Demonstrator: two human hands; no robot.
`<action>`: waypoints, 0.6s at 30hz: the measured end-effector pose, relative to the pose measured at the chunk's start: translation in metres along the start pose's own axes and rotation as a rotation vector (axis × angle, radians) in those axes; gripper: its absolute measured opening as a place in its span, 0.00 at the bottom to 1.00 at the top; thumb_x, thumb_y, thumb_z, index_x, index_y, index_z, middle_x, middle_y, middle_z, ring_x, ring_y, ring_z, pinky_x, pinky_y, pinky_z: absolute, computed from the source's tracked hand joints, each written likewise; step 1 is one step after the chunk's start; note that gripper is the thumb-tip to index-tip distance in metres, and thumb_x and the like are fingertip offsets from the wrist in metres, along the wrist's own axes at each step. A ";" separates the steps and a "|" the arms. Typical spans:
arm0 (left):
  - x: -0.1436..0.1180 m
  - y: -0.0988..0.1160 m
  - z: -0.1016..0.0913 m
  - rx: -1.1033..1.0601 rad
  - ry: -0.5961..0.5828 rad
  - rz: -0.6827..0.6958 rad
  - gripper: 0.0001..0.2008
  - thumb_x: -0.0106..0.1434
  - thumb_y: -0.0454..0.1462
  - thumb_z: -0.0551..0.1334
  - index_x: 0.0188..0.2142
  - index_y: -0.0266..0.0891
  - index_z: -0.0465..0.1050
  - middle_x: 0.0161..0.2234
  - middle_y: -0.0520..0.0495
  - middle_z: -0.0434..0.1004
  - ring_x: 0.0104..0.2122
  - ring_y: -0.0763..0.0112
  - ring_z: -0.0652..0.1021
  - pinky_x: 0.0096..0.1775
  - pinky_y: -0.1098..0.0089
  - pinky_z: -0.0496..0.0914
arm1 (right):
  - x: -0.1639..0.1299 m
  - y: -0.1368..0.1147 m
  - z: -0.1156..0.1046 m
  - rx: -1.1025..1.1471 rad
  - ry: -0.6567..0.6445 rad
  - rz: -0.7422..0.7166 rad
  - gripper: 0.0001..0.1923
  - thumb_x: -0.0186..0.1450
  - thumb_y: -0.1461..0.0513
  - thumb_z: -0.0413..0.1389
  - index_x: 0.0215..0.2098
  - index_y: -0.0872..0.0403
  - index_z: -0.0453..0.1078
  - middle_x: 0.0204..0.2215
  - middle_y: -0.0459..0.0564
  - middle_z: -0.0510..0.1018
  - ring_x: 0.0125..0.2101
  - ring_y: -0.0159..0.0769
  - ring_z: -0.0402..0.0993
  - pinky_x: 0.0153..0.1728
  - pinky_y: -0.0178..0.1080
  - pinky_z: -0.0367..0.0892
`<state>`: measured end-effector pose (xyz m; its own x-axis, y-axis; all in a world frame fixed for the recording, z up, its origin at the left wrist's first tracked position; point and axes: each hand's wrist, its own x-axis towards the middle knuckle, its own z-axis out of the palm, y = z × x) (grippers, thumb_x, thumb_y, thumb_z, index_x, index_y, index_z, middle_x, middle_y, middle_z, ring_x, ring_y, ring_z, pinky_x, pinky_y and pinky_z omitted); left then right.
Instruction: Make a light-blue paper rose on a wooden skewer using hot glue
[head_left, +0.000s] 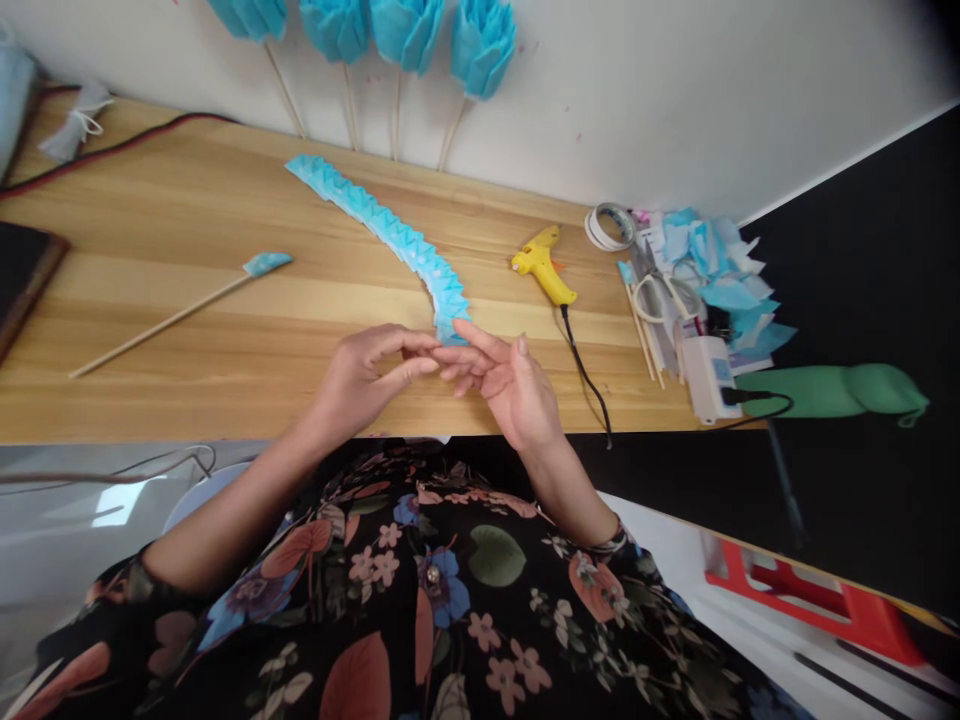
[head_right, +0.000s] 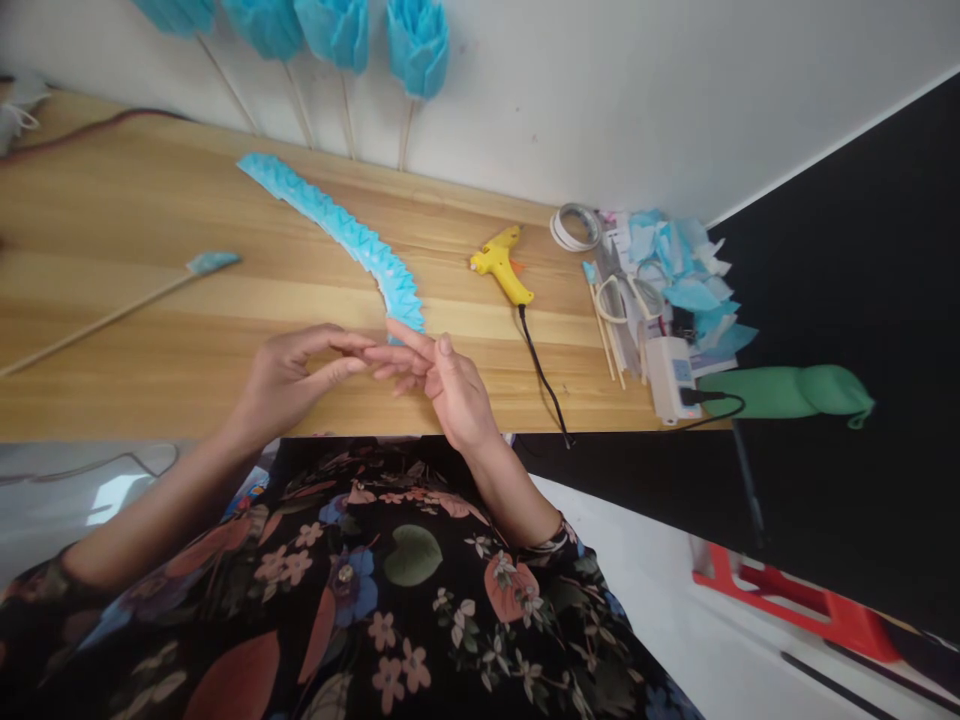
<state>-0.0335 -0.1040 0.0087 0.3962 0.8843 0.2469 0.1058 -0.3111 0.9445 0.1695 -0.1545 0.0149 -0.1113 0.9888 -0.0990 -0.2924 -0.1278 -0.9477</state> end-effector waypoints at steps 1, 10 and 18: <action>0.001 0.000 0.000 -0.005 0.002 0.008 0.08 0.69 0.44 0.72 0.42 0.44 0.86 0.38 0.45 0.88 0.37 0.63 0.84 0.42 0.64 0.75 | 0.000 0.000 0.000 -0.002 0.001 0.007 0.34 0.73 0.35 0.47 0.57 0.45 0.81 0.47 0.52 0.90 0.41 0.39 0.85 0.36 0.41 0.76; 0.004 0.005 0.016 -0.359 0.270 -0.053 0.08 0.60 0.45 0.79 0.31 0.47 0.86 0.34 0.49 0.82 0.37 0.66 0.79 0.41 0.65 0.74 | 0.000 -0.003 0.011 0.158 -0.019 0.221 0.38 0.76 0.35 0.38 0.63 0.46 0.76 0.57 0.53 0.85 0.44 0.41 0.85 0.37 0.41 0.78; 0.011 0.003 0.017 -0.840 0.242 -0.312 0.18 0.61 0.46 0.78 0.28 0.41 0.74 0.30 0.52 0.74 0.30 0.73 0.74 0.37 0.69 0.73 | 0.005 -0.004 0.013 0.395 0.017 0.340 0.39 0.78 0.38 0.30 0.62 0.46 0.74 0.45 0.51 0.88 0.43 0.39 0.84 0.36 0.40 0.78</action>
<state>-0.0134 -0.1016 0.0108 0.2502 0.9635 -0.0956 -0.5575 0.2241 0.7993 0.1572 -0.1499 0.0218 -0.2477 0.8873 -0.3890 -0.5790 -0.4575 -0.6749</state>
